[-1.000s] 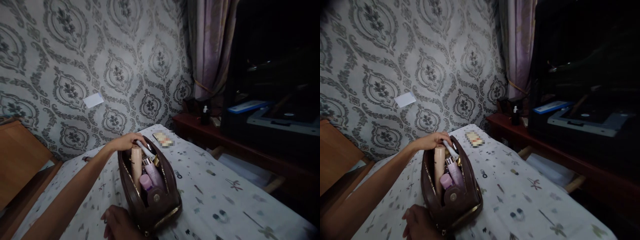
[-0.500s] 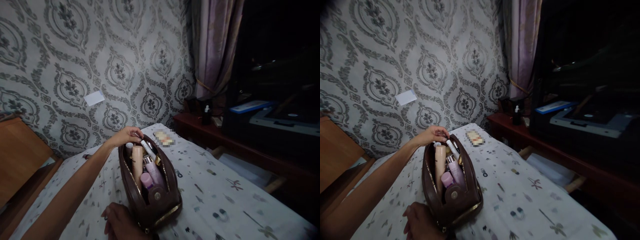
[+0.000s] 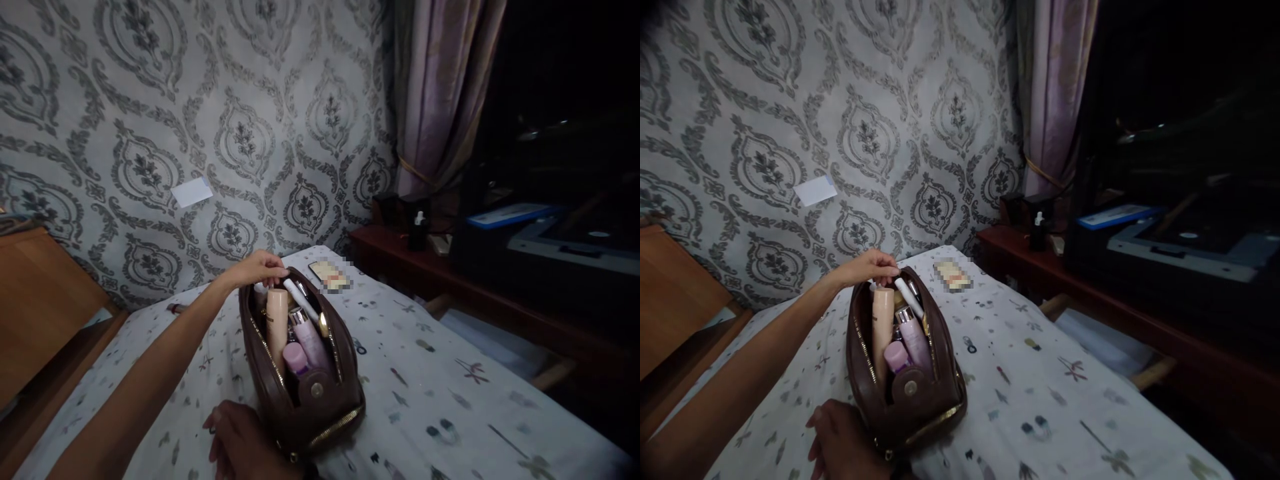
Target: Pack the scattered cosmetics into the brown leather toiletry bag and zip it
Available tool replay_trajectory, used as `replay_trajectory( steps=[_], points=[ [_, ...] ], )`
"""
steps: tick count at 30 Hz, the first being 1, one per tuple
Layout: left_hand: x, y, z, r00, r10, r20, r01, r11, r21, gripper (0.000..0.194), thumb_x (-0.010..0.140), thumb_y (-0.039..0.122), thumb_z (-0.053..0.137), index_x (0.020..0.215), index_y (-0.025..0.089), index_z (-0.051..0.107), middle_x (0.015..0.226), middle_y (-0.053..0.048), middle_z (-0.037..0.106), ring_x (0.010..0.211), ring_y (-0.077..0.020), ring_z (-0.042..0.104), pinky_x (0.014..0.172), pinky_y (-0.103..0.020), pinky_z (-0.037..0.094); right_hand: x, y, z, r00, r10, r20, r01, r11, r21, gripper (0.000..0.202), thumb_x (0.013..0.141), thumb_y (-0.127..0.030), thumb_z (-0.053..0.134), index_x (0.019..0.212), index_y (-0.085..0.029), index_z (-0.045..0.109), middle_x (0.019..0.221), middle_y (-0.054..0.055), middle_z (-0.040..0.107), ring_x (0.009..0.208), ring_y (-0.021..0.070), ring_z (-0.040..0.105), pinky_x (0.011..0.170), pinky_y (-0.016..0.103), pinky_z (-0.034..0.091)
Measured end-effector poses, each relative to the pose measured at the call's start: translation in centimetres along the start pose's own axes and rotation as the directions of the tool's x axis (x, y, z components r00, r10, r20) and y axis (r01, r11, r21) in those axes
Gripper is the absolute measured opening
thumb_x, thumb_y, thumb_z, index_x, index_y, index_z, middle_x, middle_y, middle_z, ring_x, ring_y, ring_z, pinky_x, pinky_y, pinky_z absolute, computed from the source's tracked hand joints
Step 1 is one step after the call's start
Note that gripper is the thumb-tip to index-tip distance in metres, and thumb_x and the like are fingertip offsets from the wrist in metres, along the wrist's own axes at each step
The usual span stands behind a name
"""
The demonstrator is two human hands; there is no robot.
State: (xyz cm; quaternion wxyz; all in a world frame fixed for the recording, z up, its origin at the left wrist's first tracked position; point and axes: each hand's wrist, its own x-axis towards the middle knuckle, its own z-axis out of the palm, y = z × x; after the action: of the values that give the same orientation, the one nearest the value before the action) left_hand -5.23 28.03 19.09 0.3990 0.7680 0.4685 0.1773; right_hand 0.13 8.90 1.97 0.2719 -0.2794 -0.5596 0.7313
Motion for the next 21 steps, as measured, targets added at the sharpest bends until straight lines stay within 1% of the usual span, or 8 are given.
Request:
replay_trajectory(
  steps=[5, 7, 10, 13, 17, 21],
  points=[
    [0.2, -0.2, -0.3, 0.999, -0.013, 0.046, 0.009, 0.996, 0.086, 0.043, 0.070, 0.054, 0.075, 0.064, 0.014, 0.064, 0.053, 0.002, 0.058, 0.048, -0.0084, 0.049, 0.049, -0.021, 0.038, 0.3, 0.6, 0.2, 1.000, -0.015, -0.003, 0.015, 1.000, 0.014, 0.043, 0.097, -0.057, 0.042, 0.096, -0.017, 0.058, 0.063, -0.006, 0.050, 0.044, 0.0066, 0.042, 0.043, 0.019, 0.031],
    [0.2, -0.2, -0.5, 0.998, -0.018, 0.052, 0.013, 0.995, 0.099, 0.043, 0.069, 0.055, 0.075, 0.063, 0.014, 0.063, 0.053, 0.003, 0.058, 0.048, -0.0082, 0.048, 0.049, -0.021, 0.037, 0.4, 0.8, 0.1, 0.999, -0.028, 0.021, 0.027, 0.999, 0.020, 0.045, 0.097, -0.059, 0.042, 0.097, -0.017, 0.058, 0.063, -0.006, 0.050, 0.044, 0.0070, 0.043, 0.042, 0.019, 0.030],
    [0.3, -0.4, -0.5, 0.999, -0.022, 0.049, 0.017, 0.994, 0.111, 0.042, 0.068, 0.054, 0.075, 0.063, 0.014, 0.063, 0.053, 0.002, 0.058, 0.048, -0.0082, 0.047, 0.049, -0.021, 0.036, 0.5, 1.0, 0.1, 0.999, -0.041, 0.019, 0.041, 0.999, 0.018, 0.044, 0.097, -0.058, 0.042, 0.096, -0.017, 0.058, 0.063, -0.006, 0.051, 0.044, 0.0071, 0.044, 0.043, 0.019, 0.030],
    [0.6, -0.6, 0.1, 0.998, -0.007, 0.065, 0.000, 0.995, 0.099, 0.039, 0.068, 0.050, 0.076, 0.064, 0.013, 0.065, 0.054, 0.002, 0.060, 0.049, -0.0089, 0.048, 0.050, -0.022, 0.037, 0.6, 1.3, 0.1, 1.000, -0.025, 0.016, 0.025, 0.999, 0.024, 0.044, 0.098, -0.057, 0.042, 0.097, -0.017, 0.058, 0.064, -0.005, 0.051, 0.045, 0.0070, 0.044, 0.043, 0.019, 0.031],
    [1.0, -0.8, 1.1, 0.996, 0.039, 0.079, -0.047, 0.993, 0.105, 0.036, 0.066, 0.047, 0.077, 0.064, 0.013, 0.066, 0.053, 0.002, 0.058, 0.052, -0.0100, 0.048, 0.050, -0.022, 0.035, 0.7, 1.5, 0.2, 0.999, -0.040, 0.015, 0.040, 0.999, 0.033, 0.044, 0.098, -0.058, 0.041, 0.096, -0.017, 0.058, 0.061, -0.006, 0.050, 0.045, 0.0066, 0.044, 0.045, 0.018, 0.032],
    [1.2, -1.0, 1.6, 0.996, 0.056, 0.066, -0.062, 0.994, 0.095, 0.036, 0.063, 0.046, 0.079, 0.066, 0.014, 0.064, 0.056, 0.003, 0.059, 0.053, -0.0104, 0.048, 0.050, -0.021, 0.032, 0.6, 1.1, 0.2, 0.999, -0.029, 0.022, 0.028, 0.999, 0.039, 0.045, 0.096, -0.060, 0.042, 0.093, -0.017, 0.056, 0.061, -0.006, 0.049, 0.043, 0.0064, 0.043, 0.043, 0.019, 0.031]
  ],
)
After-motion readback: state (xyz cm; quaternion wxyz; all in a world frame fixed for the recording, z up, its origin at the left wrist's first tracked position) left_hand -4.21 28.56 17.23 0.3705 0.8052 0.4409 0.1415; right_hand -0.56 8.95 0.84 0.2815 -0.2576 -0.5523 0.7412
